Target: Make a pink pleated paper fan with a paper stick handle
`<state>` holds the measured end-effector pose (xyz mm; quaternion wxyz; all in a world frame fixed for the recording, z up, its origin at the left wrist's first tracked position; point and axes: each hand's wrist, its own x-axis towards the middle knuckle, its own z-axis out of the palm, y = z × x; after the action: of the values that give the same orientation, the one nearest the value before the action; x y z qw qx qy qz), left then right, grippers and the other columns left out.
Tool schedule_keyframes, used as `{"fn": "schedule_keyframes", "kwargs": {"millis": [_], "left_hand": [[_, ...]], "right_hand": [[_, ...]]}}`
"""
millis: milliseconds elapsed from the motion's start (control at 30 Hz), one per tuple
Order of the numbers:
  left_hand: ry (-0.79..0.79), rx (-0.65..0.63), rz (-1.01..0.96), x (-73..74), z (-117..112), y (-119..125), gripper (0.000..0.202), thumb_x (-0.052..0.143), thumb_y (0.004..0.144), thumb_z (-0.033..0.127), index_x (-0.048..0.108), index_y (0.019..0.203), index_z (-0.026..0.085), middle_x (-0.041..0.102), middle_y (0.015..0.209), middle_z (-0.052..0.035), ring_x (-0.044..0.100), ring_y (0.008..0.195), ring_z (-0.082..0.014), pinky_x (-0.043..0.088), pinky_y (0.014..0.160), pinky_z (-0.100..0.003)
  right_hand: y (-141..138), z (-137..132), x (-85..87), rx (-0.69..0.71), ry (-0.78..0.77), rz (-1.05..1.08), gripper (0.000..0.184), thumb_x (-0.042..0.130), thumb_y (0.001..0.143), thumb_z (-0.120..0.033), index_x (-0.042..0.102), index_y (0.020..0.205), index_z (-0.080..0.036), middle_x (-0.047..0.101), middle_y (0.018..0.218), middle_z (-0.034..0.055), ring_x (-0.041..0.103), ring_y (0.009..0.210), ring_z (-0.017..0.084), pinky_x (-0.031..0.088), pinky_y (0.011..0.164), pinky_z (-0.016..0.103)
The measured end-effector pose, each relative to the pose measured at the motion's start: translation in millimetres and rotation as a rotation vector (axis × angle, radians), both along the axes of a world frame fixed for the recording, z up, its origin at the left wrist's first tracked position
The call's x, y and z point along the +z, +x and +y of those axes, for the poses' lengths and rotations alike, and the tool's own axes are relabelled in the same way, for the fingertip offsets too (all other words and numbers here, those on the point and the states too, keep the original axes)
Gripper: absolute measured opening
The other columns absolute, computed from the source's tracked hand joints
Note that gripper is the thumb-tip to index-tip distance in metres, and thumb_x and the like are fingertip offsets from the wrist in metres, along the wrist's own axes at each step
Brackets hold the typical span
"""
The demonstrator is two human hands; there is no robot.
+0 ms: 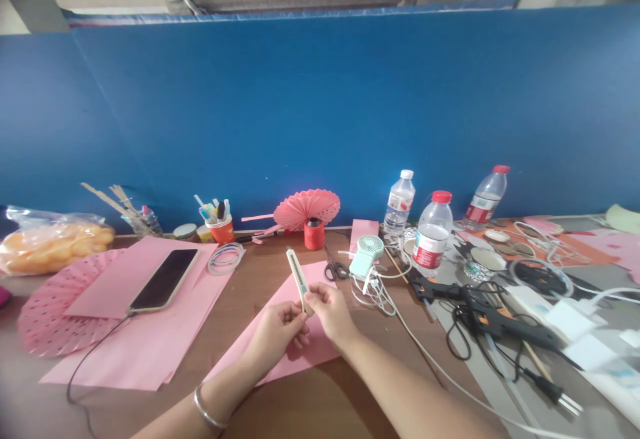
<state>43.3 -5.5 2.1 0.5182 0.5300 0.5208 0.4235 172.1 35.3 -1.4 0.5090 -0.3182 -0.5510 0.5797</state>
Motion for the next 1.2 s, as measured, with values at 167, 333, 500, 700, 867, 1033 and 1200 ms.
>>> {"fn": "schedule_keyframes", "kwargs": {"millis": [167, 333, 500, 700, 867, 1033, 1200], "left_hand": [[0.014, -0.002, 0.018, 0.7, -1, 0, 0.034, 0.055, 0.074, 0.047, 0.054, 0.066, 0.014, 0.061, 0.052, -0.0044, 0.057, 0.041, -0.0135, 0.042, 0.038, -0.021], [0.004, -0.018, 0.047, 1.4, -3, 1, 0.032, 0.053, 0.075, 0.046, 0.052, 0.068, 0.015, 0.062, 0.053, -0.0043, 0.056, 0.041, -0.0132, 0.041, 0.037, -0.021], [-0.04, -0.029, 0.104, 0.3, -4, 4, 0.028, 0.05, 0.077, 0.043, 0.051, 0.071, 0.016, 0.062, 0.055, -0.0029, 0.056, 0.041, -0.0134, 0.04, 0.035, -0.021], [0.229, -0.134, 0.518, 23.7, 2, -16, 0.026, 0.04, 0.083, 0.034, 0.059, 0.076, 0.018, 0.063, 0.069, -0.0015, 0.059, 0.062, -0.014, 0.047, 0.057, -0.025], [0.436, -0.359, 1.002, 32.8, 19, -55, 0.034, 0.047, 0.077, 0.023, 0.056, 0.11, 0.024, 0.054, 0.121, -0.0044, 0.049, 0.11, -0.0209, 0.037, 0.093, -0.034], [0.394, -0.383, 1.217, 15.2, 11, -65, 0.058, 0.043, 0.083, 0.035, 0.025, 0.136, 0.019, 0.027, 0.142, -0.0074, 0.021, 0.131, -0.0225, 0.025, 0.104, -0.038], [0.38, -0.199, 1.441, 15.3, -11, -46, 0.053, 0.047, 0.081, 0.038, 0.04, 0.127, 0.014, 0.048, 0.124, -0.0128, 0.044, 0.112, -0.0284, 0.038, 0.091, -0.041]], "right_hand": [[0, -1, 1.3, -0.011, -0.01, 0.013, 0.017, 0.06, 0.075, -0.034, 0.06, 0.073, -0.017, 0.063, 0.066, 0.0009, 0.056, 0.062, 0.015, 0.042, 0.061, 0.027], [0, -2, 3.0, -0.008, 0.02, 0.027, 0.023, 0.057, 0.078, -0.035, 0.055, 0.064, -0.017, 0.056, 0.056, -0.0016, 0.052, 0.056, 0.013, 0.04, 0.059, 0.026], [-3, -1, -2.2, -0.021, -0.033, 0.065, 0.025, 0.058, 0.077, -0.037, 0.055, 0.064, -0.017, 0.057, 0.059, -0.0009, 0.054, 0.059, 0.013, 0.041, 0.059, 0.025], [-3, 5, -8.0, 0.008, -0.218, 0.293, 0.027, 0.061, 0.074, -0.042, 0.054, 0.07, -0.017, 0.053, 0.053, -0.0033, 0.048, 0.049, 0.009, 0.037, 0.051, 0.022], [1, 11, -7.4, -0.095, -0.229, 0.315, 0.029, 0.061, 0.073, -0.044, 0.05, 0.067, -0.019, 0.049, 0.051, -0.0056, 0.046, 0.048, 0.008, 0.036, 0.048, 0.02], [8, 15, -5.5, -0.129, -0.233, 0.284, 0.029, 0.062, 0.071, -0.045, 0.05, 0.069, -0.019, 0.048, 0.05, -0.0059, 0.044, 0.042, 0.008, 0.031, 0.04, 0.019], [17, 28, -7.0, -0.226, -0.248, 0.311, 0.033, 0.058, 0.071, -0.051, 0.054, 0.078, -0.018, 0.044, 0.049, -0.0071, 0.034, 0.037, 0.005, 0.024, 0.035, 0.016]]}}
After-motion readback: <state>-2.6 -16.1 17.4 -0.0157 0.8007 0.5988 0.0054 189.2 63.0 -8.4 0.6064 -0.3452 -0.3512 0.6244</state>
